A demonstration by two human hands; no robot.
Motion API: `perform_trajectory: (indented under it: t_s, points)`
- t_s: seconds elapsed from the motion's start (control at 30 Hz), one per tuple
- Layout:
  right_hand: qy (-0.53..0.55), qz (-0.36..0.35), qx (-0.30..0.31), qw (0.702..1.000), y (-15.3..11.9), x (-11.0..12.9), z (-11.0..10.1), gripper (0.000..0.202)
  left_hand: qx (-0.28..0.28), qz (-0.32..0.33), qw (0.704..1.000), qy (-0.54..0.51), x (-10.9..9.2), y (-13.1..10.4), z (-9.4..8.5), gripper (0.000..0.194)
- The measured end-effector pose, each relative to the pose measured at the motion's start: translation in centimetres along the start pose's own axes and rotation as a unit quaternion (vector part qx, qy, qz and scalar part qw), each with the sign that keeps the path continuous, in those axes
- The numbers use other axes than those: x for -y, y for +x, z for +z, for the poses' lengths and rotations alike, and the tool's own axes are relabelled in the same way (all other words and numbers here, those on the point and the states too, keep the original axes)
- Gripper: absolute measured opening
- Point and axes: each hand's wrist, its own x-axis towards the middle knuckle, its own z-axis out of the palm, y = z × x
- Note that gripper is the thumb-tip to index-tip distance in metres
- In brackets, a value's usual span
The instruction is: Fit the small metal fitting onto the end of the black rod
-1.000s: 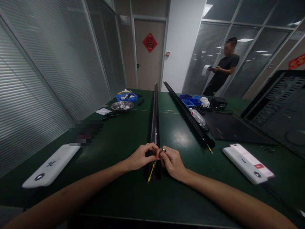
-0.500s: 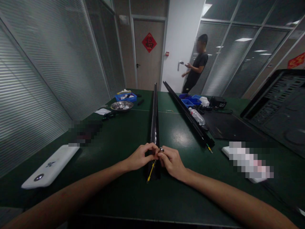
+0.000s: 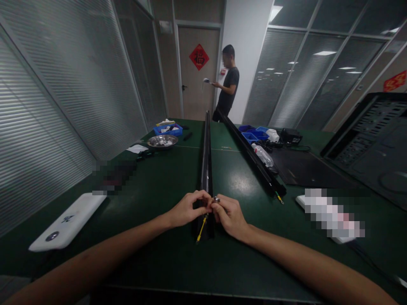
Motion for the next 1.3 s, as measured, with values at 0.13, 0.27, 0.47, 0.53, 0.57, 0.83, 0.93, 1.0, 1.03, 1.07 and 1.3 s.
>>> perform_trajectory:
  t_s: [0.13,0.27,0.47,0.53,0.57,0.83,0.93,1.0,1.03,1.07,1.3]
  points:
    - [-0.003,0.008,0.006,1.0,0.03,0.03,-0.02,0.039,0.006,-0.007,1.0,0.002,0.16,-0.07,-0.08,0.018]
    - [-0.005,0.007,0.012,1.0,0.11,0.06,-0.02,0.039,0.007,-0.008,1.0,0.0,0.22,-0.09,-0.1,0.017]
    - [-0.008,0.012,0.012,1.0,0.06,-0.04,-0.01,0.04,0.005,-0.008,1.0,-0.007,0.17,-0.07,-0.03,0.015]
    - [-0.008,0.016,0.011,1.0,0.03,-0.09,0.02,0.039,0.007,-0.008,1.0,-0.003,0.25,-0.07,-0.04,0.015]
    - [-0.007,0.018,0.01,1.0,0.01,-0.12,0.04,0.039,0.007,-0.007,1.0,-0.001,0.3,-0.07,-0.04,0.015]
    - [0.007,0.036,0.006,0.999,-0.08,-0.21,0.03,0.037,0.014,-0.01,1.0,-0.011,0.37,-0.09,-0.04,0.019]
    - [0.014,0.039,0.002,0.999,-0.11,-0.19,0.01,0.036,0.018,-0.014,1.0,-0.019,0.28,-0.09,-0.03,0.02]
    - [0.02,0.043,0.0,0.999,-0.11,-0.17,0.03,0.036,0.019,-0.013,0.999,-0.022,0.25,-0.09,-0.03,0.02]
    - [0.022,0.046,-0.001,0.999,-0.11,-0.15,0.05,0.035,0.018,-0.012,1.0,-0.022,0.24,-0.1,-0.03,0.02]
    - [0.024,0.047,-0.003,0.999,-0.1,-0.14,0.07,0.034,0.016,-0.011,1.0,-0.021,0.23,-0.11,-0.04,0.02]
    - [0.019,0.039,-0.01,0.999,-0.13,0.03,0.04,0.03,0.012,0.002,1.0,-0.019,0.05,-0.15,-0.1,0.018]
